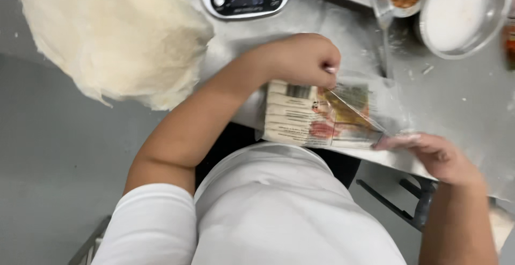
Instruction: The person places meat filling on a wrapper with a fork, rolls the wrapper to create a spring roll, and then places several finished spring rolls into a plastic bag while weighing them on a kitchen scale.
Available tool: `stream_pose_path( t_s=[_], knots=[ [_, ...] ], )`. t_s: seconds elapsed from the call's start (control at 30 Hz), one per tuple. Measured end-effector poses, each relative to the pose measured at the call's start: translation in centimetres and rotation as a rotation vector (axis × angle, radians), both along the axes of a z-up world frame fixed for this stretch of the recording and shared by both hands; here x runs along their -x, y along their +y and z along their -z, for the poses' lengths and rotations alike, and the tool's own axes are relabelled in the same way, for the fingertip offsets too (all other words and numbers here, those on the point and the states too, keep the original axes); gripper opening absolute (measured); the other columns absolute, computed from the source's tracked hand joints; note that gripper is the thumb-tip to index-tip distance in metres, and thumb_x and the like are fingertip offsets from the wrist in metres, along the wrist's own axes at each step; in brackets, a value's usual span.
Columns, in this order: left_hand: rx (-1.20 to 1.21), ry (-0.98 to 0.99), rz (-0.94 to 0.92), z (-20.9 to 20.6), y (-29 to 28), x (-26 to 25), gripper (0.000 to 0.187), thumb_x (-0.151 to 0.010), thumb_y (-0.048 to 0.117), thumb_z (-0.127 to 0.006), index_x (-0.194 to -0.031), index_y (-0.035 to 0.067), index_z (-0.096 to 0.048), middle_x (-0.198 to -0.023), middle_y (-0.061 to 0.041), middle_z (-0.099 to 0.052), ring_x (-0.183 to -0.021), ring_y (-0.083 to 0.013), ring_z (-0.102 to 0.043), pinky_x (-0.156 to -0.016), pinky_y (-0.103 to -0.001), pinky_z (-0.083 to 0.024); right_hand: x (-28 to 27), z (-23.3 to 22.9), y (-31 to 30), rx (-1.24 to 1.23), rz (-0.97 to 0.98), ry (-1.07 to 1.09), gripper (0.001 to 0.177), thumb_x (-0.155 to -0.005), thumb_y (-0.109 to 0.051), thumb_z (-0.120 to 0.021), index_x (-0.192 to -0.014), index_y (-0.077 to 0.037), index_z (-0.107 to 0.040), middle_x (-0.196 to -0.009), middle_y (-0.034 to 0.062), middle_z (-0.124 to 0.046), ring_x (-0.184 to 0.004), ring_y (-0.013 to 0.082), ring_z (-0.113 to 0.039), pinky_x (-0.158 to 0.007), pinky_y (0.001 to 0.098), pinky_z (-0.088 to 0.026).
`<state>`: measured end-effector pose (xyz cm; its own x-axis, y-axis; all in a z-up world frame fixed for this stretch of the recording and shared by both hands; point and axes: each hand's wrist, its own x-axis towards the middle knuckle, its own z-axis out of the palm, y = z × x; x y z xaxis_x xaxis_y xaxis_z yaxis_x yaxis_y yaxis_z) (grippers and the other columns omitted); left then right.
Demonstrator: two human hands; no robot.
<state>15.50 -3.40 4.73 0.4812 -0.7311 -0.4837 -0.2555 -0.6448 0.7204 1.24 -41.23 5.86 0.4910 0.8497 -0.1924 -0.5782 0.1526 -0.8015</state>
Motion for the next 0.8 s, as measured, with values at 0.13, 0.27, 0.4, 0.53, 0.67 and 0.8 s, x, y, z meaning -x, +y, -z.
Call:
stream_pose_path(
  t_s=[0.13,0.27,0.4,0.53,0.67,0.8],
  knots=[
    [0.891,-0.125,-0.09,-1.8,3.5,2.2,0.027,-0.103,0.026,-0.065,-0.085,0.011,-0.051,-0.086,0.0,-0.051,-0.085,-0.0157,-0.051,-0.078,-0.029,-0.041,-1.3,-14.0,4.9,1.07,0.135,-1.098,0.02,-0.09,-0.013,-0.063,-0.107,-0.013,-0.073,-0.109,0.0044,-0.077,-0.104,0.0178,-0.073,-0.116,0.0455,-0.038],
    [0.974,0.032,-0.428,-6.2,2.3,6.2,0.023,-0.093,0.02,-0.077,-0.105,0.013,-0.058,-0.089,0.008,-0.045,-0.08,-0.0072,-0.042,-0.075,-0.022,-0.037,-4.1,-19.2,10.2,0.973,-0.118,-1.951,0.012,-0.101,-0.019,-0.064,-0.11,-0.015,-0.071,-0.085,-0.0005,-0.071,-0.077,0.0169,-0.07,-0.109,0.0517,-0.042],
    [1.035,-0.352,-0.531,-9.1,2.0,6.7,0.008,-0.095,0.012,-0.077,-0.093,0.011,-0.069,-0.08,0.001,-0.058,-0.076,-0.0128,-0.052,-0.072,-0.026,-0.047,-5.2,-21.6,10.5,1.07,-0.254,-1.994,0.012,-0.094,-0.034,-0.071,-0.1,-0.025,-0.075,-0.088,-0.0037,-0.08,-0.086,0.0193,-0.078,-0.112,0.0535,-0.045],
    [1.086,-0.374,-0.484,-9.7,1.3,7.0,0.018,-0.093,0.015,-0.077,-0.086,0.01,-0.061,-0.078,0.0,-0.057,-0.07,-0.0131,-0.05,-0.064,-0.026,-0.044,-5.1,-21.2,15.1,1.362,-0.085,-1.78,0.095,-0.076,-0.082,-0.061,-0.138,-0.009,-0.066,-0.122,0.0145,-0.074,-0.108,0.0388,-0.071,-0.108,0.0583,-0.046],
    [1.193,-0.311,-0.445,-7.9,2.2,7.0,0.029,-0.095,0.033,-0.072,-0.108,0.009,-0.062,-0.097,-0.005,-0.06,-0.084,-0.0137,-0.059,-0.076,-0.022,-0.056,-6.6,-15.2,14.5,1.286,-0.306,-1.63,0.034,-0.087,-0.04,-0.071,-0.113,-0.021,-0.063,-0.092,-0.0025,-0.073,-0.066,0.0257,-0.07,-0.044,0.0454,-0.058],
    [1.106,-0.244,-0.661,-3.3,6.7,7.4,0.043,-0.1,0.043,-0.066,-0.124,0.009,-0.059,-0.11,-0.005,-0.057,-0.1,-0.015,-0.059,-0.094,-0.028,-0.053,-7.9,-18.9,5.6,0.905,-0.151,-1.765,0.034,-0.09,-0.037,-0.066,-0.118,-0.017,-0.069,-0.081,0.0055,-0.072,-0.053,0.0127,-0.067,-0.042,0.0348,-0.053]
  ],
)
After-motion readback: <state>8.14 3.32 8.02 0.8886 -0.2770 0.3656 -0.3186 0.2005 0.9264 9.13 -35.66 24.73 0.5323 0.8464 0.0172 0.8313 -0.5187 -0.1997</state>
